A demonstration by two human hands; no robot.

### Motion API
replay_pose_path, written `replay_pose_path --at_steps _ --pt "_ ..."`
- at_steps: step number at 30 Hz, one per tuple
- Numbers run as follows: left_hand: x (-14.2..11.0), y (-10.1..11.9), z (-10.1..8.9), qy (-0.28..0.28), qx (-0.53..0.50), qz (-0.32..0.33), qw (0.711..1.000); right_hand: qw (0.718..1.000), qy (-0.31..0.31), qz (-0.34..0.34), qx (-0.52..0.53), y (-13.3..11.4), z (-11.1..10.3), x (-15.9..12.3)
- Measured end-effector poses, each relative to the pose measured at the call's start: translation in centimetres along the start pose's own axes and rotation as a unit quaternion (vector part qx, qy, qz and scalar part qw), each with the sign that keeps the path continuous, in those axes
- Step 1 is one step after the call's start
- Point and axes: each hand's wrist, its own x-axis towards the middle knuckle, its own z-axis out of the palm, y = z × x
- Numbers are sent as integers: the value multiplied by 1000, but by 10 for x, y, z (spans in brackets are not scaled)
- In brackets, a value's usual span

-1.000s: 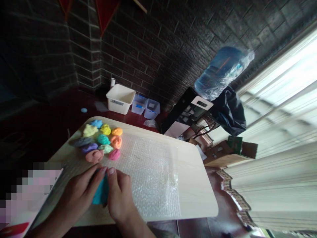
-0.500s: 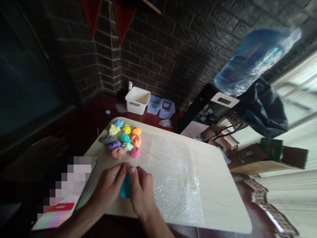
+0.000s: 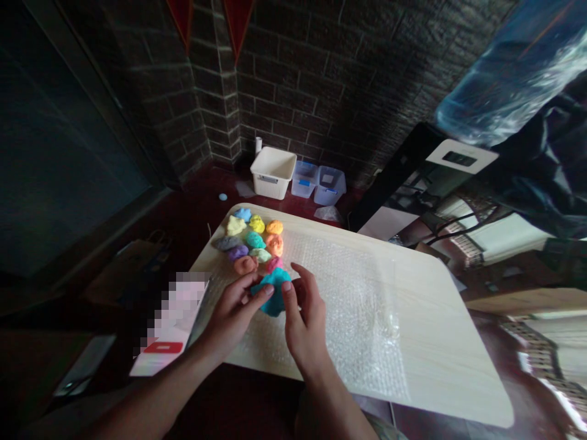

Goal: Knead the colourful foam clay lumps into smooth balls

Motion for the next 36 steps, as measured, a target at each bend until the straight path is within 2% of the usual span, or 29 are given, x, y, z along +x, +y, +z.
replay_pose_path --at_steps 3,6,9,13,20,24,29,32,36 --pt "0 0 0 -11 -48 -50 998 998 -41 -47 -27 -1 -8 3" --pt "-4 -4 2 15 -122 -100 987 996 -55 -65 -31 -1 -7 3" --pt "-7 -6 4 32 -175 -109 978 996 -45 -70 -34 -1 -3 1" --pt "-7 0 3 27 -193 -119 974 995 -40 -74 -55 -1 -2 -2" --pt "-4 0 5 9 -244 -147 959 998 -56 -17 18 1 1 -10" --pt "-7 -5 7 43 -211 -133 967 996 -67 7 55 3 6 -10" --pt "-9 -11 8 120 -71 -129 982 991 -111 18 67 -1 9 -10" --pt "-9 -13 8 118 -44 -129 984 990 -120 24 73 -2 14 -14" --pt "-9 -11 8 102 -47 -116 987 997 -62 -1 52 -1 19 -20"
